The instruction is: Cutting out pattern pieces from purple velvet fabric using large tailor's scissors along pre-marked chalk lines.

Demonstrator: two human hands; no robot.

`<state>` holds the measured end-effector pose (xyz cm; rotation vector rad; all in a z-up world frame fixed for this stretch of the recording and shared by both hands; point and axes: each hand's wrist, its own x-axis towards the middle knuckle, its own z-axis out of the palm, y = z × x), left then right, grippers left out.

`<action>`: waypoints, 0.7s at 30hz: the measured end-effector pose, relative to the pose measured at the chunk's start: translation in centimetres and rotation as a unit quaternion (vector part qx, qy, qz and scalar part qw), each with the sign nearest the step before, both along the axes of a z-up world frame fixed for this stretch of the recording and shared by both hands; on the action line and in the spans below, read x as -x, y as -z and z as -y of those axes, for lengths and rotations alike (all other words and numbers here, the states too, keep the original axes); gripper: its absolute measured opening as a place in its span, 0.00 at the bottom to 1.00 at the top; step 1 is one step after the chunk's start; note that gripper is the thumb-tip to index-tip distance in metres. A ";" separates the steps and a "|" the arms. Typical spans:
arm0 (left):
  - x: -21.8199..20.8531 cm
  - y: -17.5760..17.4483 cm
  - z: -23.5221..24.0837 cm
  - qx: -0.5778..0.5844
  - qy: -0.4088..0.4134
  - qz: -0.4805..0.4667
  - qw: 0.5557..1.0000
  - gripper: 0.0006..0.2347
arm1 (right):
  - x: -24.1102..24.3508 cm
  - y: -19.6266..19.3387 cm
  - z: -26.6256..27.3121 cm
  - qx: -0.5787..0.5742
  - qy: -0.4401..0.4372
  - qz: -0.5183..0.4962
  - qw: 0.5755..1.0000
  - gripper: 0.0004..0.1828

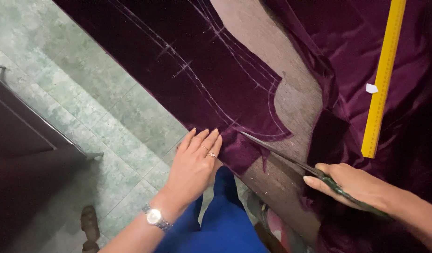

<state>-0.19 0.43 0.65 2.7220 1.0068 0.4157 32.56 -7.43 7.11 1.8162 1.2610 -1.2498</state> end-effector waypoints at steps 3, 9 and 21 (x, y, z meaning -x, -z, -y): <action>1.2 -1.2 -2.1 -0.037 0.002 0.017 0.999 0.17 | -2.0 1.6 1.5 -0.020 -0.015 -0.118 0.993 0.21; 3.9 -0.7 -5.0 -0.067 -0.009 -0.034 0.997 0.17 | 1.3 -0.5 -0.6 -0.032 0.053 -0.161 0.985 0.20; 4.4 0.0 -5.0 -0.052 0.014 -0.021 0.998 0.19 | 3.5 0.3 0.1 -0.024 0.104 -0.091 0.990 0.25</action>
